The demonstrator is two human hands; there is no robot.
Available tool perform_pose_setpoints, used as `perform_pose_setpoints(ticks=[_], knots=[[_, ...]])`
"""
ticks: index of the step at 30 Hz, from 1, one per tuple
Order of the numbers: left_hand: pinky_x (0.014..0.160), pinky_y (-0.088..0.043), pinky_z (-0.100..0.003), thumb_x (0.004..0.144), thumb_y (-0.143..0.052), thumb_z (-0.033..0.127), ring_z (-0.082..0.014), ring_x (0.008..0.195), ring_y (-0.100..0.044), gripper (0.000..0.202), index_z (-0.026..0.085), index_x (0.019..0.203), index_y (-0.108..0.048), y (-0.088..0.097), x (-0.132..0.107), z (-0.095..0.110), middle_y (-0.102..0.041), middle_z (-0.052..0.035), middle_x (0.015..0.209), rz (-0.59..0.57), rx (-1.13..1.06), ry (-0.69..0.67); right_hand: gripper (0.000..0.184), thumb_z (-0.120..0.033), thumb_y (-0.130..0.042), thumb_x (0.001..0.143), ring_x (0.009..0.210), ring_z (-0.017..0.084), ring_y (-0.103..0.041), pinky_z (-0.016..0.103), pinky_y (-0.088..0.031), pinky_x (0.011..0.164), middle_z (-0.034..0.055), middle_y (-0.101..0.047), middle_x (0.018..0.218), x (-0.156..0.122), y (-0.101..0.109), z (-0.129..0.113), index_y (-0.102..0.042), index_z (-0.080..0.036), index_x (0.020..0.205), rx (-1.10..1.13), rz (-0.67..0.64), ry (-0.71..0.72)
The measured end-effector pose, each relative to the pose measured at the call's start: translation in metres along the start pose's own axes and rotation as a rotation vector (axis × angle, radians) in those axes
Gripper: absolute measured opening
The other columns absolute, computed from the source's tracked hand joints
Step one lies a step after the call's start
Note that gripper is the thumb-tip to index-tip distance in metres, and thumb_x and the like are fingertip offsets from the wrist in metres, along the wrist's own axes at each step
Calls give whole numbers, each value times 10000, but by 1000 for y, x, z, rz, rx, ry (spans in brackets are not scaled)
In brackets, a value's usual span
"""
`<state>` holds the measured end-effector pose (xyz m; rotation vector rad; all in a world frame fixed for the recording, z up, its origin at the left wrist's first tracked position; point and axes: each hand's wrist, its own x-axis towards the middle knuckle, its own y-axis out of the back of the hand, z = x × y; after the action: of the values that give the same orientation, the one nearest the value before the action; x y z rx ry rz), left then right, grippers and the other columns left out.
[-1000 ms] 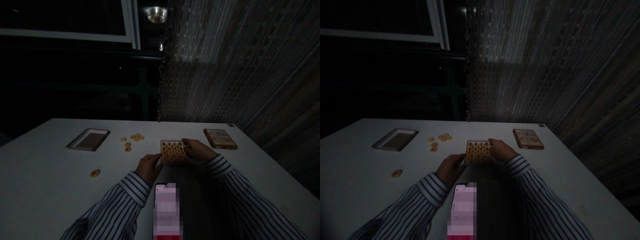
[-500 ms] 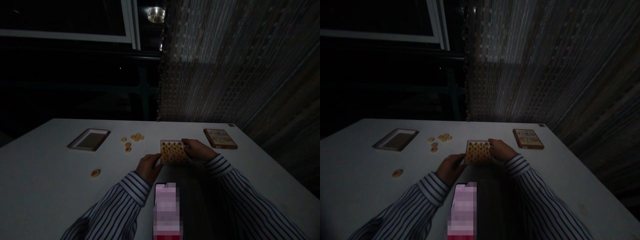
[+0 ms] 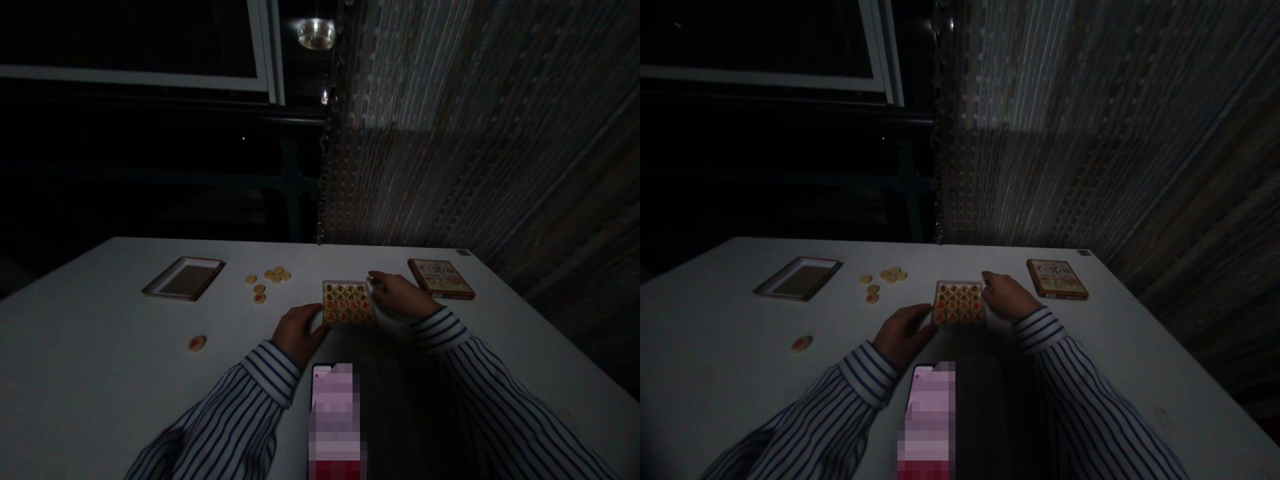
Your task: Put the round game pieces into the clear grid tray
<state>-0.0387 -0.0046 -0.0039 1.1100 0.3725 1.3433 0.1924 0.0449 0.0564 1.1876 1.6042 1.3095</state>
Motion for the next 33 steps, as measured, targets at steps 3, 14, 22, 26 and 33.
perform_pose_setpoints(ticks=[3, 14, 22, 26, 33], knots=[[796, -473, -337, 735, -528, 324, -195, 920, -577, 344, 151, 1030, -563, -1, 0, -2, -639, -77, 989, 42, -3, 20, 481, -219, -378, 769, 1011, 192, -526, 258, -358, 864, 127, -558, 1130, -2, 2, -1, -414, -80, 1228, -2, 30, 21], [796, -469, -331, 730, -527, 258, -176, 856, -590, 155, 166, 834, -597, -1, 2, -13, -650, -65, 889, 225, -164, 56, 383, -259, -393, 793, 886, 172, -571, 255, -408, 753, 70, -615, 1017, -8, 11, -10, -487, -172, 1154, 50, 195, 95], [790, -454, -330, 718, -511, 242, -168, 839, -585, 92, 175, 714, -575, 3, 4, -16, -641, -61, 860, 310, -236, 89, 338, -267, -379, 806, 867, 166, -572, 270, -418, 751, 63, -618, 1003, -18, 20, -39, -538, -183, 1092, 162, 262, 175], [781, -451, -322, 684, -526, 214, -164, 817, -583, 44, 178, 704, -541, 0, 5, -17, -636, -52, 840, 337, -256, 122, 327, -261, -371, 813, 915, 160, -560, 270, -414, 787, 58, -620, 1003, -18, 15, -61, -546, -183, 1079, 288, 208, 283], [749, -448, -306, 665, -511, 194, -160, 785, -574, 66, 178, 728, -521, 3, 8, -20, -619, -36, 795, 357, -262, 125, 335, -259, -384, 804, 930, 166, -553, 279, -399, 806, 63, -614, 1023, -7, -2, -91, -546, -187, 1088, 294, 174, 304]])
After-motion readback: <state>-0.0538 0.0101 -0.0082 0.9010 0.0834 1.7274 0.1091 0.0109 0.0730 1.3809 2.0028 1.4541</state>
